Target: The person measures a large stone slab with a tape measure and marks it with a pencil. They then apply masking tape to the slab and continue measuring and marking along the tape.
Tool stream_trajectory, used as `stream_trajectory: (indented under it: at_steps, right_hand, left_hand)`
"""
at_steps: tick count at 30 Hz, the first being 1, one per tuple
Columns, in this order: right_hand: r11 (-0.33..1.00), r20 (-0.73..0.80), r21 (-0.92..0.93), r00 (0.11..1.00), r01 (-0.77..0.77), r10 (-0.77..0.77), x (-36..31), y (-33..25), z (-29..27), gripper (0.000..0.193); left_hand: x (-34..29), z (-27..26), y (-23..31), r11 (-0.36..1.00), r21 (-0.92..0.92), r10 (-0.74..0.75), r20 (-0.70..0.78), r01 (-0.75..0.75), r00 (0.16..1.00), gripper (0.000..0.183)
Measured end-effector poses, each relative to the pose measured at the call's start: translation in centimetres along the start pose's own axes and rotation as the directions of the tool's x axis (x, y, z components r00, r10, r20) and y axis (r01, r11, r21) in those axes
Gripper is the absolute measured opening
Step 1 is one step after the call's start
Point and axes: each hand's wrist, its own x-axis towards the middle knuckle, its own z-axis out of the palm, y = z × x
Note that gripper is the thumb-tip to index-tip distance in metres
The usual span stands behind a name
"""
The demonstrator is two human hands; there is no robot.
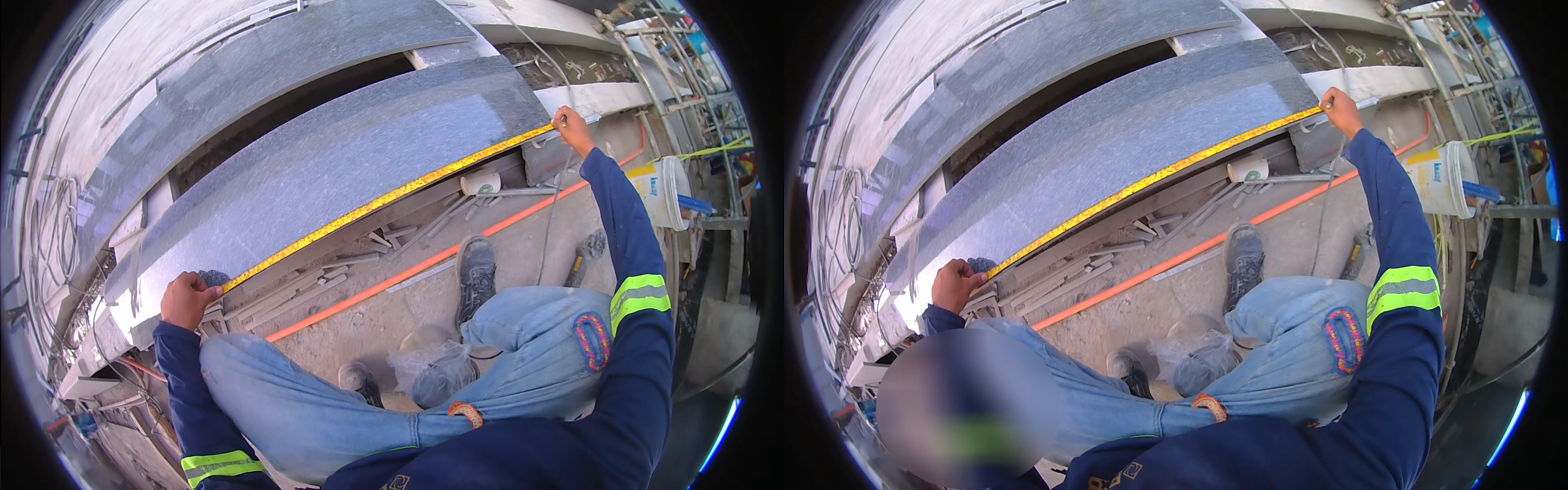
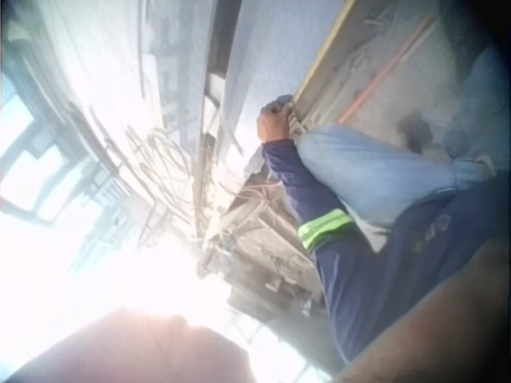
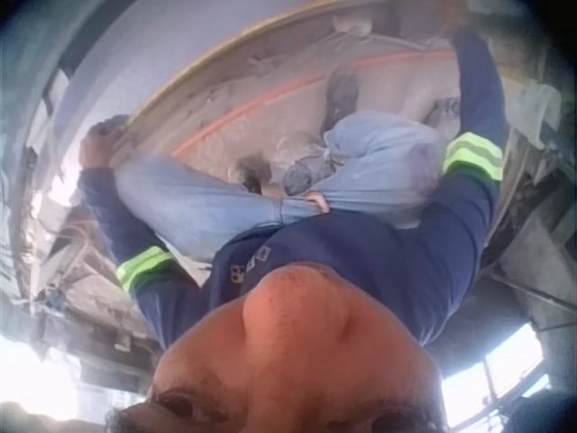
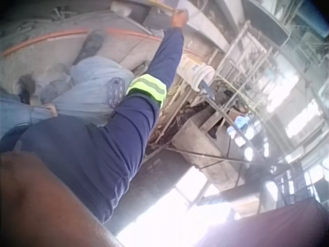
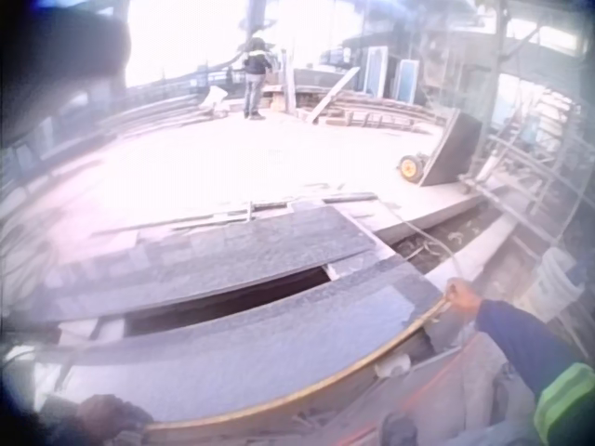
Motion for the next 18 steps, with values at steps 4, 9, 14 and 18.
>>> stream_trajectory:
  at_steps: [4, 9, 14, 18]
  right_hand:
    - [1.0, 0.005, 0.007, 1.0, 0.021, -0.021, 0.3, 0.9, 0.1, 0.012]
    - [0.991, -0.01, 0.041, 0.991, 0.13, -0.13, 1.1, 3.7, 0.7, 0.01]
    - [0.995, 0.068, 0.049, 0.993, 0.091, -0.094, 2.5, 6.1, 0.6, 0.008]
    - [0.994, 0.123, 0.03, 0.987, 0.104, -0.107, 3.2, 6.8, 0.2, 0.012]
  left_hand:
    - [0.0, 0.0, 0.1, 1.0, 0.01, -0.001, -0.005, 0.001, 1.0, 0.039]
    - [0.2, 0.0, -0.1, 1.0, 0.017, 0.002, 0.014, -0.002, 1.0, 0.041]
    - [0.2, -0.1, -0.6, 1.0, 0.012, 0.018, 0.023, -0.018, 1.0, 0.046]
    - [0.3, -0.1, -0.9, 0.996, 0.056, -0.067, 0.074, 0.063, 0.995, 0.048]
